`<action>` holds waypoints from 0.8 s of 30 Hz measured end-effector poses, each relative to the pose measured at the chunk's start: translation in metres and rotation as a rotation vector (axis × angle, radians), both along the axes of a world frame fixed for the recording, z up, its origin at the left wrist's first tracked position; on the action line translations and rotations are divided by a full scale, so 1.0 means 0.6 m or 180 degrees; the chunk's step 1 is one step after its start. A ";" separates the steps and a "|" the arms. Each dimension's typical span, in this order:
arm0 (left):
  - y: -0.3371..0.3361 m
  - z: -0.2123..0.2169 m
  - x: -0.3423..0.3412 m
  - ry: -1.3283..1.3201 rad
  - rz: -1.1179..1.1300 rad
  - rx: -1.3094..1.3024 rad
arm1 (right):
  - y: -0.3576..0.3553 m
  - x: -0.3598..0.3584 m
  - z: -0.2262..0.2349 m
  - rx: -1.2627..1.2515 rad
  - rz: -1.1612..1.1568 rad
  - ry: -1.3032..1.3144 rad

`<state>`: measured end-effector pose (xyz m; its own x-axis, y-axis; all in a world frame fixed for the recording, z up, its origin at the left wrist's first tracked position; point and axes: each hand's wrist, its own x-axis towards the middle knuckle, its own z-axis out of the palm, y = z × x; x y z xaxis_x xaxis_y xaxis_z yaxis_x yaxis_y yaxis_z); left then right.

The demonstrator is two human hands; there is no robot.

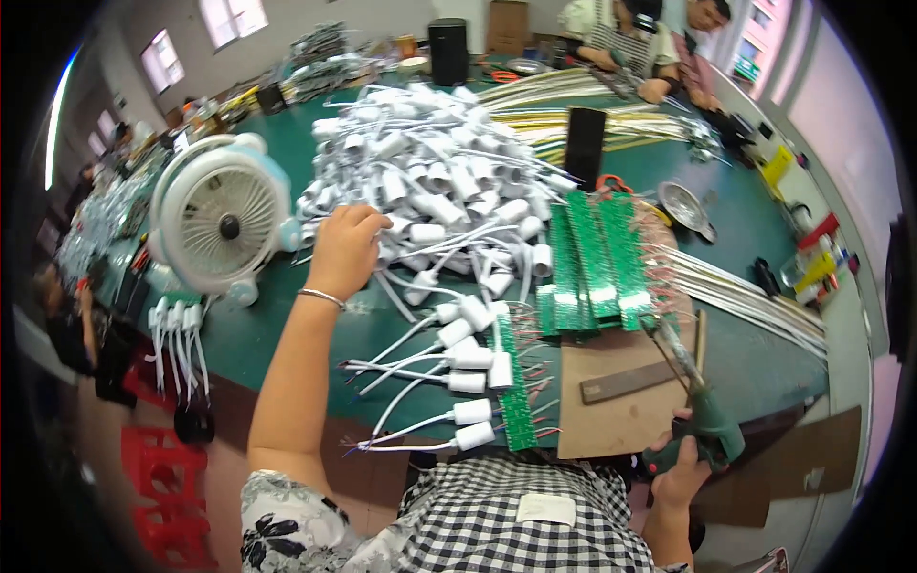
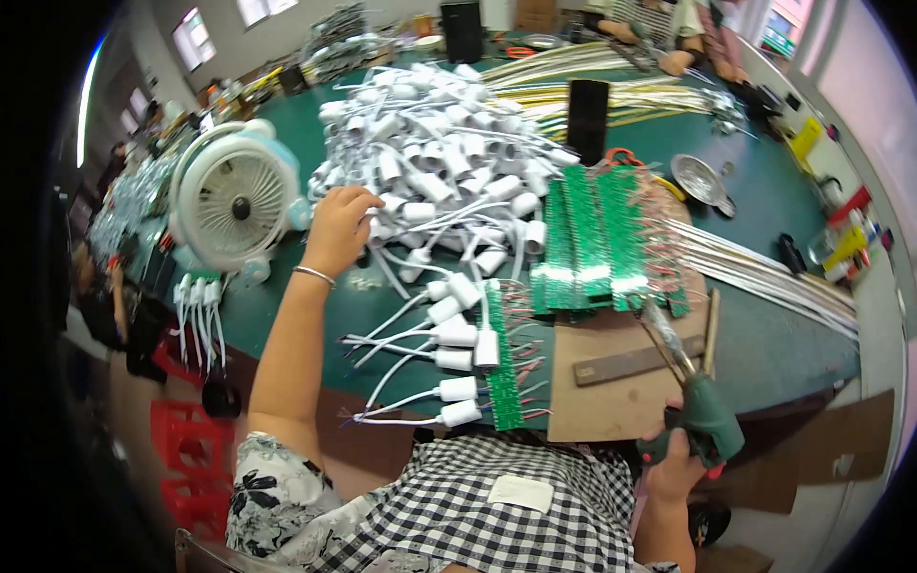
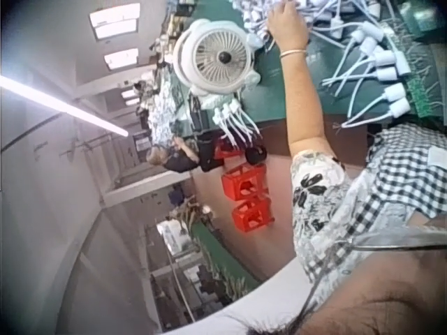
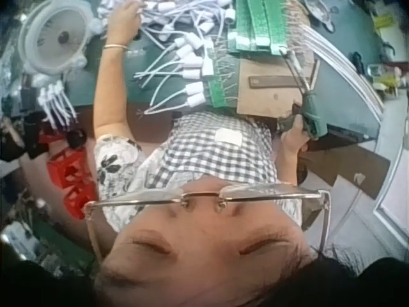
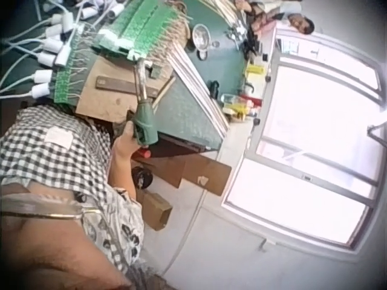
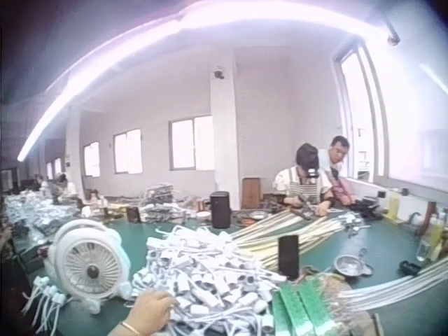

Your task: The person solders wires to LED light bulb components with a soldering iron.

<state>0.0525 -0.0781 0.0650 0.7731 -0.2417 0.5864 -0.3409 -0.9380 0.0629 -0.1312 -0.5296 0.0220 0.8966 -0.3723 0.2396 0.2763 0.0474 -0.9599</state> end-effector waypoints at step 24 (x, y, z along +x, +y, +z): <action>0.062 0.122 0.173 -0.0200 -0.0917 -0.1788 | -0.029 -0.009 -0.005 0.0475 -0.0119 0.0160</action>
<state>0.1563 -0.0408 0.1384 0.6829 -0.0772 0.7264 -0.5938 -0.6378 0.4905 -0.1365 -0.5467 0.0190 0.8910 -0.4337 0.1342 0.2322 0.1813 -0.9556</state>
